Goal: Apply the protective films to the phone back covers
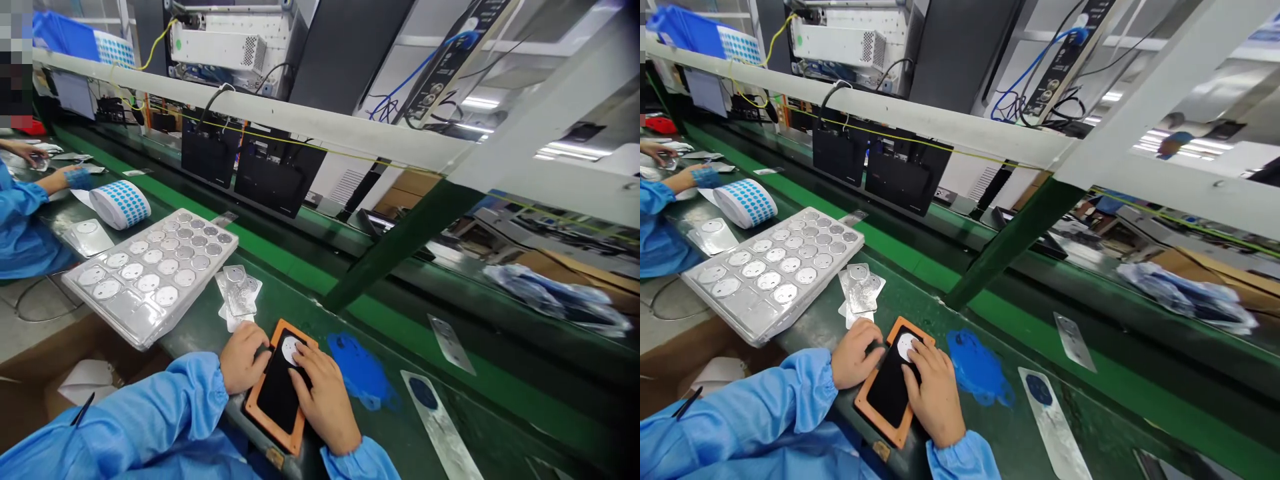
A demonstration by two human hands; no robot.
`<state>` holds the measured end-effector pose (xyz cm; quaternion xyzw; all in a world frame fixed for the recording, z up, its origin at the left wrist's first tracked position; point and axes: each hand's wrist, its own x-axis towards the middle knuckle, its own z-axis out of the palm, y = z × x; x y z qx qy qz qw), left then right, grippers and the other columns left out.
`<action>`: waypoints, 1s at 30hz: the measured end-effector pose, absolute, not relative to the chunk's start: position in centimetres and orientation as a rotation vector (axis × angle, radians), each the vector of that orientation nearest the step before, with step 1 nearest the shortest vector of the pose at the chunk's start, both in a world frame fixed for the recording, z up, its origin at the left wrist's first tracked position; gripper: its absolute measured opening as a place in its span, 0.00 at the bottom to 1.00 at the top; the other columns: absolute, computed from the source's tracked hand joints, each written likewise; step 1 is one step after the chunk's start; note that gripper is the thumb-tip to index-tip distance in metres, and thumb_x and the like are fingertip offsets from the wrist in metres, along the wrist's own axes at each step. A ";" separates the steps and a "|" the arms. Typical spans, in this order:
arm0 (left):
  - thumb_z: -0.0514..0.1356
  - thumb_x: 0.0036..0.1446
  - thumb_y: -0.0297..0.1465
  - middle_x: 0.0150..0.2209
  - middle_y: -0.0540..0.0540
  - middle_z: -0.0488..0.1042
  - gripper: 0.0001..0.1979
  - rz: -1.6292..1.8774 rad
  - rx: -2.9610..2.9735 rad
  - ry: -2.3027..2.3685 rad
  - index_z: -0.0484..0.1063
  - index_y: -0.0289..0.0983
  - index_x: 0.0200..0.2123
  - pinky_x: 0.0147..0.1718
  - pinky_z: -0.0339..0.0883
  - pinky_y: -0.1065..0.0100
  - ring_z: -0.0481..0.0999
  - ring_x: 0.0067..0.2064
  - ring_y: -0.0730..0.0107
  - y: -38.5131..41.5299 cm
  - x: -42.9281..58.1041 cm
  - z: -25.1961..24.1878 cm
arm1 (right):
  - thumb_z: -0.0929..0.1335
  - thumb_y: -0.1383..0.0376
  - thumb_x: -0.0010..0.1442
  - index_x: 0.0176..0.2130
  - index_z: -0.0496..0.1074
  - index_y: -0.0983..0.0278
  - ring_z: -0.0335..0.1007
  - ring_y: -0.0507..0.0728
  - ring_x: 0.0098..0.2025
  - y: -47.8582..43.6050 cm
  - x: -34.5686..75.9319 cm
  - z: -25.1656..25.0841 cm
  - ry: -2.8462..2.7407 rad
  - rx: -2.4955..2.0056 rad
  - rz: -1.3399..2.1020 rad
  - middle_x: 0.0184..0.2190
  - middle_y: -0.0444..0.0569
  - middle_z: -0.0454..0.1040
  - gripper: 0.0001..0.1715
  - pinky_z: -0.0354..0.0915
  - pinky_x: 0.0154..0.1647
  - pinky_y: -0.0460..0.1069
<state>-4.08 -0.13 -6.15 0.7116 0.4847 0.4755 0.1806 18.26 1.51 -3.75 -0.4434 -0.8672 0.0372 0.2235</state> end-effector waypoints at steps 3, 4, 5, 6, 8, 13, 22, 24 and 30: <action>0.58 0.55 0.24 0.40 0.44 0.74 0.08 1.318 2.055 1.336 0.69 0.40 0.39 0.51 0.65 0.54 0.70 0.48 0.57 0.1 -3.9 -5.7 | 0.65 0.58 0.64 0.49 0.75 0.58 0.61 0.65 0.64 1.6 18.2 -3.2 -2.429 -1.264 0.143 0.58 0.52 0.71 0.16 0.57 0.61 0.67; 0.58 0.55 0.25 0.41 0.44 0.74 0.09 1.298 2.081 1.325 0.70 0.40 0.40 0.52 0.64 0.53 0.69 0.49 0.57 0.2 -3.7 -5.5 | 0.65 0.58 0.64 0.48 0.75 0.58 0.60 0.65 0.65 1.6 18.1 -3.1 -2.436 -1.278 0.154 0.59 0.51 0.71 0.15 0.56 0.62 0.68; 0.58 0.55 0.25 0.43 0.44 0.75 0.10 1.269 2.115 1.313 0.71 0.40 0.41 0.54 0.63 0.52 0.69 0.51 0.56 0.3 -3.5 -5.3 | 0.65 0.57 0.64 0.49 0.75 0.57 0.58 0.64 0.66 1.5 18.0 -3.0 -2.439 -1.294 0.159 0.59 0.51 0.71 0.15 0.55 0.62 0.68; 0.58 0.56 0.25 0.45 0.44 0.75 0.11 1.226 2.158 1.304 0.71 0.40 0.43 0.56 0.61 0.51 0.67 0.53 0.55 0.4 -3.3 -5.1 | 0.64 0.57 0.65 0.49 0.74 0.56 0.57 0.64 0.66 1.4 17.9 -2.9 -2.437 -1.312 0.163 0.59 0.50 0.70 0.16 0.53 0.63 0.69; 0.60 0.55 0.27 0.49 0.44 0.75 0.15 1.097 2.260 1.297 0.71 0.40 0.48 0.59 0.58 0.48 0.64 0.57 0.53 0.6 -2.7 -4.5 | 0.64 0.57 0.65 0.53 0.72 0.54 0.55 0.64 0.67 1.1 17.7 -2.9 -2.441 -1.337 0.191 0.60 0.48 0.69 0.18 0.52 0.63 0.70; 0.61 0.57 0.31 0.56 0.44 0.73 0.17 0.769 2.445 1.355 0.72 0.44 0.51 0.57 0.49 0.36 0.55 0.63 0.42 1.1 -2.0 -3.5 | 0.63 0.52 0.65 0.52 0.74 0.54 0.61 0.60 0.64 1.4 22.1 -2.7 -2.280 -1.593 0.270 0.57 0.47 0.72 0.20 0.57 0.64 0.58; 0.60 0.58 0.31 0.56 0.43 0.72 0.15 0.761 2.498 1.388 0.73 0.41 0.49 0.54 0.48 0.37 0.53 0.63 0.41 1.1 -1.9 -3.8 | 0.73 0.49 0.42 0.49 0.72 0.81 0.73 0.78 0.48 2.3 42.6 -1.9 -1.461 -2.535 0.247 0.45 0.79 0.74 0.45 0.67 0.46 0.65; 0.60 0.57 0.31 0.56 0.42 0.72 0.15 0.778 2.497 1.397 0.74 0.41 0.49 0.54 0.49 0.38 0.53 0.63 0.40 1.0 -1.7 -3.9 | 0.76 0.51 0.36 0.39 0.77 0.77 0.76 0.76 0.42 2.9 43.6 -2.1 -1.447 -2.545 0.366 0.38 0.73 0.77 0.37 0.68 0.42 0.61; 0.60 0.55 0.27 0.52 0.42 0.73 0.11 1.003 2.286 1.431 0.75 0.40 0.42 0.56 0.51 0.41 0.58 0.62 0.43 0.4 -2.2 -4.0 | 0.77 0.59 0.30 0.13 0.69 0.65 0.73 0.70 0.24 3.1 43.8 -0.6 -1.379 -2.400 0.514 0.16 0.59 0.71 0.17 0.66 0.32 0.60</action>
